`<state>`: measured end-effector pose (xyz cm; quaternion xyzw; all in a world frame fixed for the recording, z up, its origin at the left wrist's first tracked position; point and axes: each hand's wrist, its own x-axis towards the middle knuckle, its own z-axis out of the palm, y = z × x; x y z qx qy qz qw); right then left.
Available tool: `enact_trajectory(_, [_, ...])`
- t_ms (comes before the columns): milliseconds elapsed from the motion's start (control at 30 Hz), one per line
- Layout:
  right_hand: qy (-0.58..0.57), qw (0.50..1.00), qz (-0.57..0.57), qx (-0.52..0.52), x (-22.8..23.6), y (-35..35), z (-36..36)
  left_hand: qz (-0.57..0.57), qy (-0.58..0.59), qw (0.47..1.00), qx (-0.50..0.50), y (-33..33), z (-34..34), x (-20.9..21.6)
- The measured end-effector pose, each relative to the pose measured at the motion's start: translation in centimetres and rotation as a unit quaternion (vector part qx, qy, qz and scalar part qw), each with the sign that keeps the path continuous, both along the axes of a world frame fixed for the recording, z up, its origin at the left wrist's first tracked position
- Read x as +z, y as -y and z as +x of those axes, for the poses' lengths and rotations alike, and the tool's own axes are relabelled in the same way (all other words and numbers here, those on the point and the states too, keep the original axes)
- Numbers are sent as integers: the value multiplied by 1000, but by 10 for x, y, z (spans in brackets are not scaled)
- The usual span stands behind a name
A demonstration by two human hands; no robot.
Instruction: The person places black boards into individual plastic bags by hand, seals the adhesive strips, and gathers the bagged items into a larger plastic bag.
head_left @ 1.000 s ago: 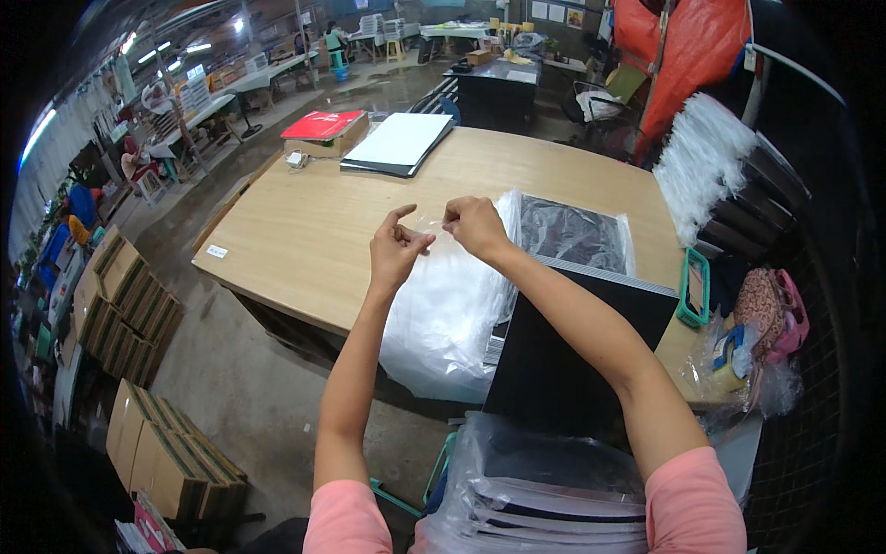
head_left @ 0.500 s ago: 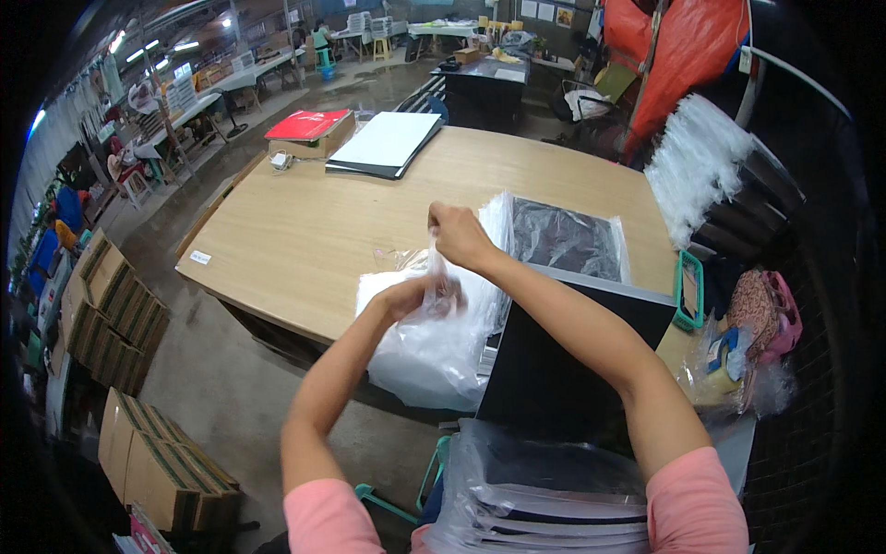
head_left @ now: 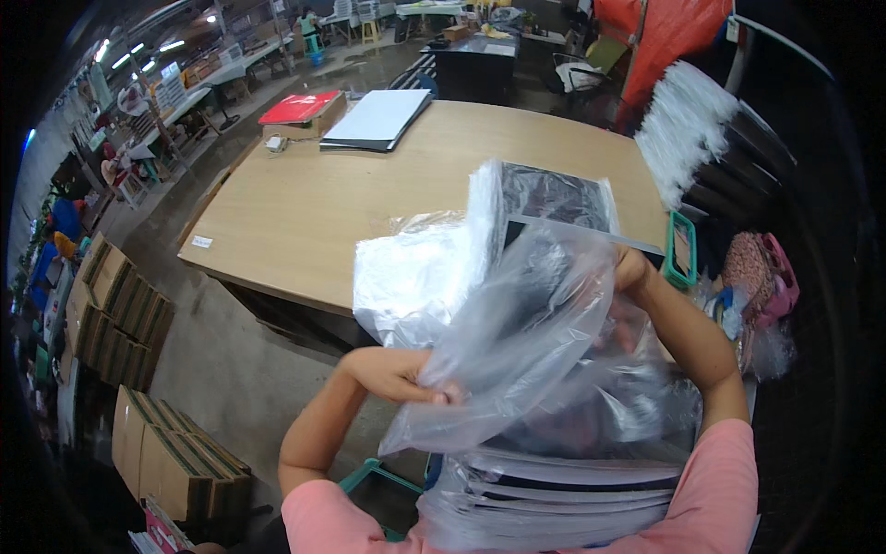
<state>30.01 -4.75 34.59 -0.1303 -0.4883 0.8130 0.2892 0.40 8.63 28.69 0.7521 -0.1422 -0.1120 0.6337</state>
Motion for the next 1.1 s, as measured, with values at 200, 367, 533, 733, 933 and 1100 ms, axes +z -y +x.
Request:
enact_trajectory(200, [-78,949,216,216,-50,58,-18,-508,234,825,87,28,41,-5])
enact_trajectory(367, [1,936,337,-98,-43,114,-5,-486,226,829,156,23,50,-9])
enact_trajectory(533, [85,696,30,-712,-76,168,39,158,151,841,495,21,88,2])
enact_trajectory(733, [396,314,265,-821,-69,106,74,537,218,640,505,19,138,9])
enact_trajectory(933, [385,459,198,-775,-45,143,52,164,85,904,386,17,93,33])
enact_trajectory(1100, [132,758,-59,-636,-54,192,42,-233,-201,890,336,30,79,-9])
